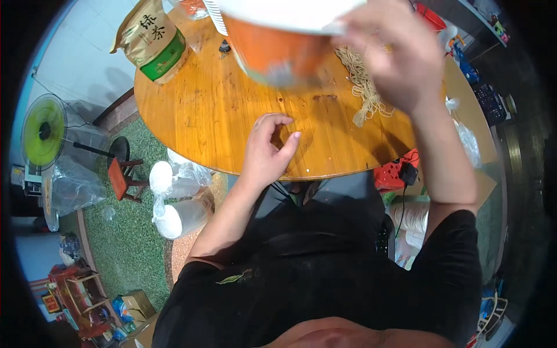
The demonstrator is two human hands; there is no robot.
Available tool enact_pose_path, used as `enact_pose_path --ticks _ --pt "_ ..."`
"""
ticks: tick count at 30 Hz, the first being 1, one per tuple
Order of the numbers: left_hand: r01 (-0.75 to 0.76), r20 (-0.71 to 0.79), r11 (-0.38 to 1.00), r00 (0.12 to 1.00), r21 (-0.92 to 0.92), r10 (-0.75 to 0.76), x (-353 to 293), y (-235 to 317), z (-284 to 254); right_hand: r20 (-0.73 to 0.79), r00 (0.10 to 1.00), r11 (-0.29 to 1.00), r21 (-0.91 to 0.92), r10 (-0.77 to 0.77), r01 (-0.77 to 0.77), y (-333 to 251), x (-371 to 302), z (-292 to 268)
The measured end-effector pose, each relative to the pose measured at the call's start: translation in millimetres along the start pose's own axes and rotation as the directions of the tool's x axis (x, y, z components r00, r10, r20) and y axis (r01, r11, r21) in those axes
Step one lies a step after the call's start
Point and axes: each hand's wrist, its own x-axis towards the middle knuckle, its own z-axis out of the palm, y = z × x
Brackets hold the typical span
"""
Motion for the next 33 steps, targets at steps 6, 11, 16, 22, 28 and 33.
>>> enact_pose_path --ticks 6,11,16,22,28,33 --pt "-0.438 -0.362 0.824 0.749 0.358 0.555 -29.1 -5.8 -12.3 0.150 0.989 0.995 0.094 0.005 -0.019 -22.2 -74.4 28.2" --pt "-0.461 -0.117 0.680 0.774 0.570 0.622 -9.0 48.7 -38.1 0.090 0.996 0.962 0.270 0.004 -0.028 -34.2 -95.4 45.6" --pt "-0.503 0.095 0.711 0.842 0.491 0.531 3.7 65.3 -43.8 0.076 0.996 0.930 0.363 0.035 -0.060 -38.8 -115.8 53.8" --pt "-0.477 0.120 0.729 0.866 0.491 0.486 6.0 59.5 -56.1 -0.023 0.694 0.690 0.136 0.719 -0.710 33.3 -169.2 34.8" --pt "-0.448 0.088 0.731 0.876 0.515 0.474 10.4 54.2 -47.7 0.142 0.562 0.579 -0.148 0.815 -0.802 115.2 -165.5 46.5" --pt "-0.434 0.078 0.723 0.879 0.537 0.470 10.6 56.8 -40.5 0.388 0.549 0.670 -0.357 0.740 -0.651 132.9 -127.1 86.0"
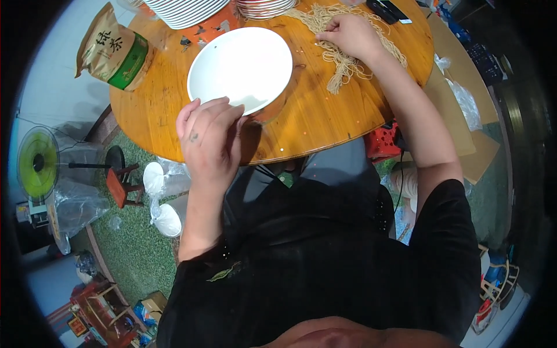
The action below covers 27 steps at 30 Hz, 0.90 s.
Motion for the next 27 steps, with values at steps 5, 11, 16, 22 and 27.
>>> enact_pose_path --ticks 5,11,16,22,27 --pt "0.010 -0.012 1.000 1.000 0.022 -0.010 2.6 1.6 3.6 0.011 0.992 0.991 -0.052 -0.127 0.127 17.9 19.0 19.2" --pt "0.008 -0.087 1.000 0.996 0.007 -0.008 1.8 11.6 3.6 -0.087 0.992 0.933 0.357 0.087 -0.050 -8.1 -28.6 -7.6" --pt "-0.097 -0.163 0.969 0.985 -0.228 0.060 -12.8 38.5 2.3 -0.250 0.965 0.778 0.622 0.085 0.092 -3.6 -63.1 6.5" --pt "0.153 0.272 0.856 0.962 -0.494 -0.015 -31.3 57.0 19.0 -0.186 0.974 0.771 0.636 0.128 0.020 -13.0 -124.7 17.1" --pt "0.653 0.570 0.325 0.756 -0.684 -0.322 -38.4 70.7 34.9 -0.365 0.931 0.651 0.712 0.022 0.264 -60.0 -172.9 9.6"
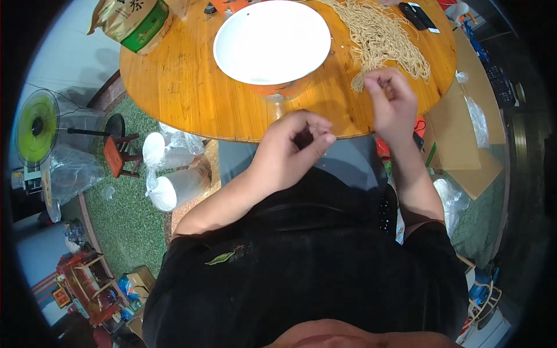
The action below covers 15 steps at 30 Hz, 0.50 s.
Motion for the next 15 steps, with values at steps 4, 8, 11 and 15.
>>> enact_pose_path --ticks 4,8,11,15 --pt "0.305 0.153 0.762 0.952 -0.572 -0.266 15.1 -1.7 3.9 0.139 0.940 0.931 -0.150 -0.313 0.332 -30.3 -34.5 9.6" --pt "0.461 0.287 0.611 0.885 -0.644 -0.366 16.4 -6.2 4.5 0.213 0.900 0.898 -0.147 -0.381 0.415 -34.6 -61.1 8.8" --pt "0.457 0.237 0.665 0.886 -0.591 -0.398 11.7 -11.9 6.2 0.219 0.888 0.873 -0.197 -0.404 0.446 -29.7 -72.1 8.7" --pt "0.337 0.089 0.745 0.931 -0.576 -0.353 -0.7 -23.4 9.8 0.240 0.879 0.863 -0.206 -0.412 0.461 -29.7 -78.9 8.8"
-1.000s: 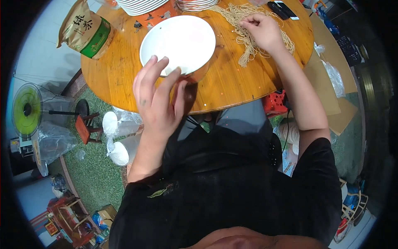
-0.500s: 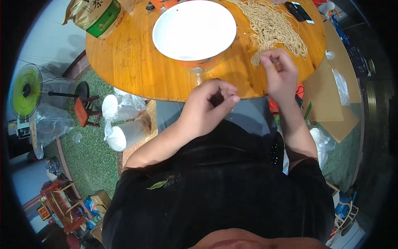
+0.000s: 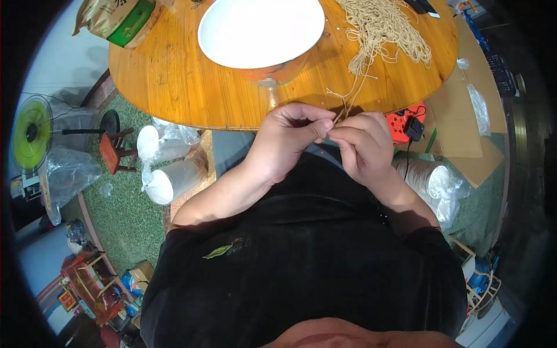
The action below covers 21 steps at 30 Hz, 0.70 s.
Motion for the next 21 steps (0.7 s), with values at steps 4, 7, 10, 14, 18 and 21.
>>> enact_pose_path --ticks 4,7,10,14,18,21 --pt "-0.072 -0.045 0.973 0.997 -0.219 0.064 -5.4 8.9 -12.5 0.026 0.999 0.999 0.046 0.028 -0.029 -2.7 -6.7 3.4" --pt "-0.112 -0.022 0.955 0.994 -0.274 0.110 -10.7 18.4 -22.3 0.025 0.996 0.990 0.107 0.090 -0.092 -6.0 -6.5 10.3" --pt "-0.044 0.028 0.997 0.999 0.056 0.043 -26.9 16.3 -20.3 0.008 0.997 0.990 0.115 0.078 -0.078 -14.7 2.9 12.5" --pt "0.416 0.187 0.891 0.904 -0.183 -0.384 -46.5 20.8 -15.0 0.051 0.998 0.997 0.065 -0.040 0.036 -25.9 9.6 10.8" --pt "0.423 0.140 0.863 0.906 -0.276 -0.399 -41.7 16.1 -16.7 0.030 0.994 0.987 0.127 -0.104 0.099 -25.7 1.9 15.9" --pt "0.262 0.076 0.933 0.965 -0.248 -0.251 -37.8 17.4 -30.2 0.053 0.994 0.990 0.112 -0.098 0.091 -28.4 1.7 9.1"
